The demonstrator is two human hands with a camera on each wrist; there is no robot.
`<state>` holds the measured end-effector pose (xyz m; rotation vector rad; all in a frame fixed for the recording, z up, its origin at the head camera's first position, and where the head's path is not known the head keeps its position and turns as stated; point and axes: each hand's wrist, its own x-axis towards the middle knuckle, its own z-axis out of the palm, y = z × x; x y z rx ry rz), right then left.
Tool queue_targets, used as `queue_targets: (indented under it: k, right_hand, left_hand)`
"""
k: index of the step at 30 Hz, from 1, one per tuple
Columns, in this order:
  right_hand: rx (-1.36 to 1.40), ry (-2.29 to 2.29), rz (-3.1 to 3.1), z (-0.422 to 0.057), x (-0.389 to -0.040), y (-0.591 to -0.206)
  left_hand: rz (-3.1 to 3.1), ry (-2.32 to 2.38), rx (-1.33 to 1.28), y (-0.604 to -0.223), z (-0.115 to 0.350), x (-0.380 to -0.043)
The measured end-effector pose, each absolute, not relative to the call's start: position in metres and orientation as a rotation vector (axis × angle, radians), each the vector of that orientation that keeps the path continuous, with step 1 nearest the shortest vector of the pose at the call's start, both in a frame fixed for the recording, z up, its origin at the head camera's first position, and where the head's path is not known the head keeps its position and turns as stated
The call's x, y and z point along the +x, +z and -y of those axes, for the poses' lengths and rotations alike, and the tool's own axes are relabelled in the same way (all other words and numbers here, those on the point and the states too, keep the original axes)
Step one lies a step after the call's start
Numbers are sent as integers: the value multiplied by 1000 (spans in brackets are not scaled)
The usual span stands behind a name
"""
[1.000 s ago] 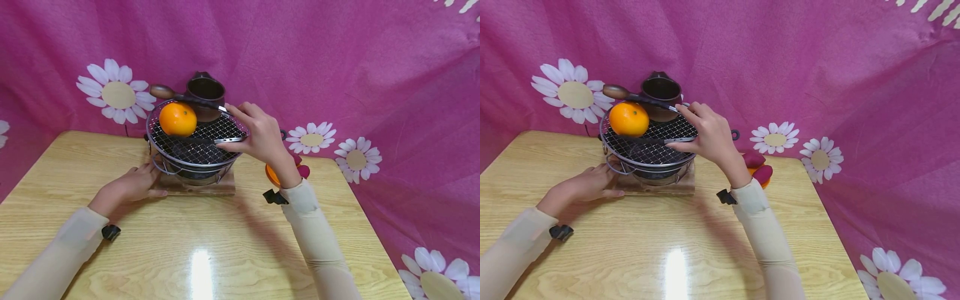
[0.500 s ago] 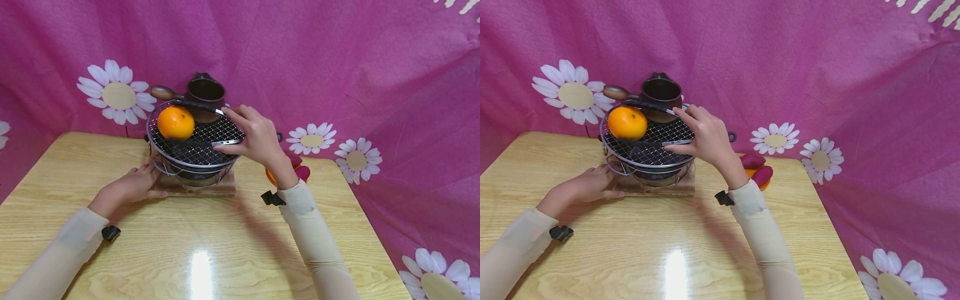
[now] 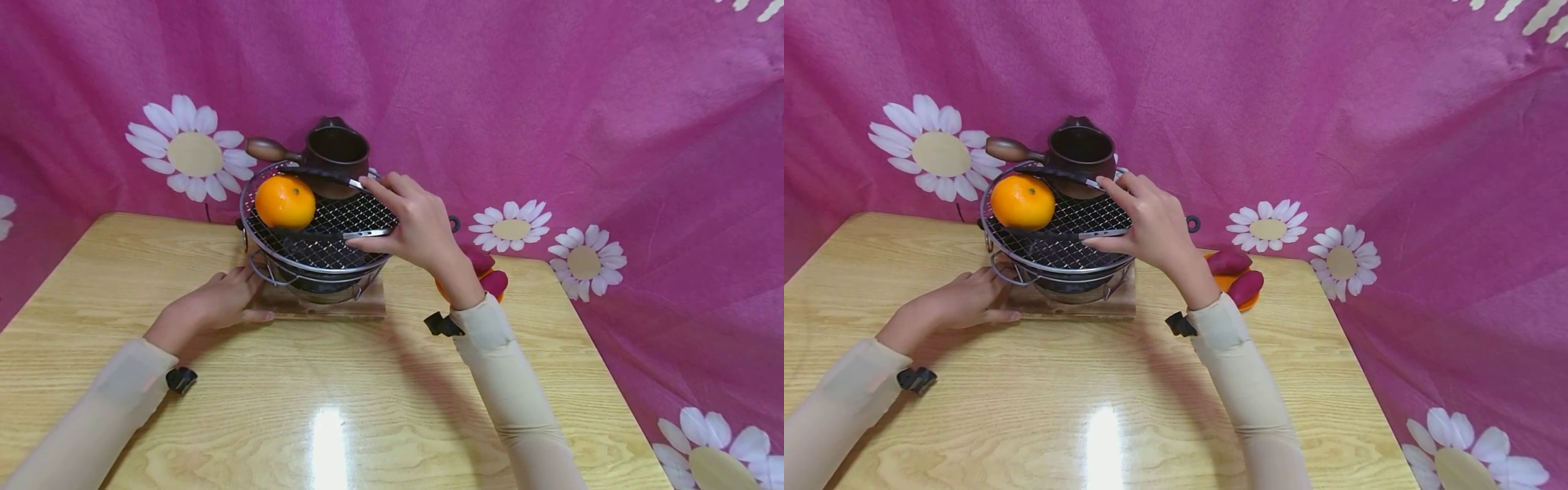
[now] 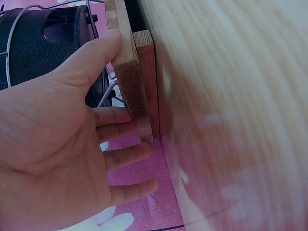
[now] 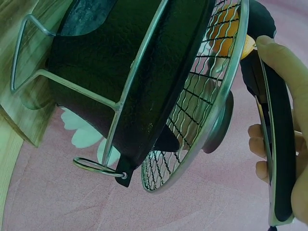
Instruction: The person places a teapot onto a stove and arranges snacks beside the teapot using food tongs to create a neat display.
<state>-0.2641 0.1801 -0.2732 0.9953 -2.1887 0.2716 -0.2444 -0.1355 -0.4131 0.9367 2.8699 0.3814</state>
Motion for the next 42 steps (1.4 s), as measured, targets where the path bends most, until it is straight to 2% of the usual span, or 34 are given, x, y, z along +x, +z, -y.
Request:
queue_targets:
  k: [42]
  right_hand:
    - [978, 238, 2233, -178, -263, -275]
  left_hand:
    - [-2852, 422, 905, -407, 135, -241]
